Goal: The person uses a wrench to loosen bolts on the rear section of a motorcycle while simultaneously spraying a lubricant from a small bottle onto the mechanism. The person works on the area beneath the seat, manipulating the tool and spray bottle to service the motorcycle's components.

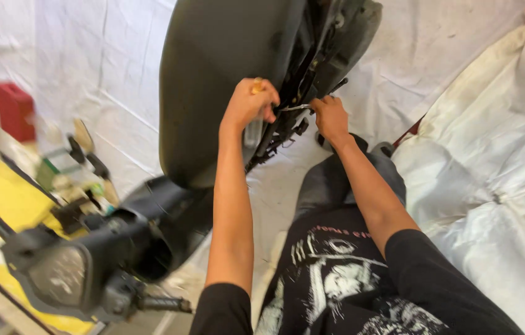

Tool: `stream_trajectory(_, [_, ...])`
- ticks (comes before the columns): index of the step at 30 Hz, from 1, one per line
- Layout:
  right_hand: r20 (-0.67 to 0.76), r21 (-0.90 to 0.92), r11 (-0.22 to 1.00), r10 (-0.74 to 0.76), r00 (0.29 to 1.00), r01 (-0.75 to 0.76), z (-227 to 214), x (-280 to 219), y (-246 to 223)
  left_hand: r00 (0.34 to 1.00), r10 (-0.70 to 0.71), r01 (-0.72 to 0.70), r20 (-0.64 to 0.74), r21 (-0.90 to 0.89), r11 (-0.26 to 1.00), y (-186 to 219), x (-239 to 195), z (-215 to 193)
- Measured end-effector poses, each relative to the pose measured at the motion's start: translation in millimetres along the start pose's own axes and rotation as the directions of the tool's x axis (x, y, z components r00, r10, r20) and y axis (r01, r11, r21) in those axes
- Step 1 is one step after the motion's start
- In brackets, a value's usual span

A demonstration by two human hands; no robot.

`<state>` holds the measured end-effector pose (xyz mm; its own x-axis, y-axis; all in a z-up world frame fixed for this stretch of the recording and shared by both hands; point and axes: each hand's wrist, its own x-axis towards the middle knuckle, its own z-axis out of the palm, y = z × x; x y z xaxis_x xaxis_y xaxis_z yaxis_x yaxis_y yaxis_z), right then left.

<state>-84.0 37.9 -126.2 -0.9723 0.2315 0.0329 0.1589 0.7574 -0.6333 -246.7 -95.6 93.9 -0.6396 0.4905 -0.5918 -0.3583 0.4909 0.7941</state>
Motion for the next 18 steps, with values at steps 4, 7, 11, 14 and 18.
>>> stream_trajectory(4, [-0.078,0.101,0.994,0.040,0.996,-0.032,3.7,8.8,21.9,0.999,-0.040,0.044,-0.031,0.117,0.992,-31.6,16.2,-1.5])
stream_trajectory(7, [-0.058,0.085,0.996,0.047,0.997,-0.042,30.0,2.7,39.5,0.998,-0.014,0.022,-0.057,0.145,0.989,-32.6,21.2,5.5])
stream_trajectory(11, [-0.104,0.111,0.993,0.038,0.994,-0.026,33.6,7.0,49.4,0.989,0.094,-0.076,-0.114,0.157,0.985,-44.3,28.6,8.6])
stream_trajectory(14, [-0.166,0.214,0.975,0.089,0.982,-0.053,52.3,-2.9,40.7,0.980,0.152,-0.131,-0.132,0.153,0.980,-53.5,23.5,3.9])
stream_trajectory(18, [-0.203,0.181,0.983,0.059,0.977,-0.022,86.0,-6.6,43.3,0.970,0.193,-0.172,-0.151,0.143,0.975,-58.9,29.5,5.1])
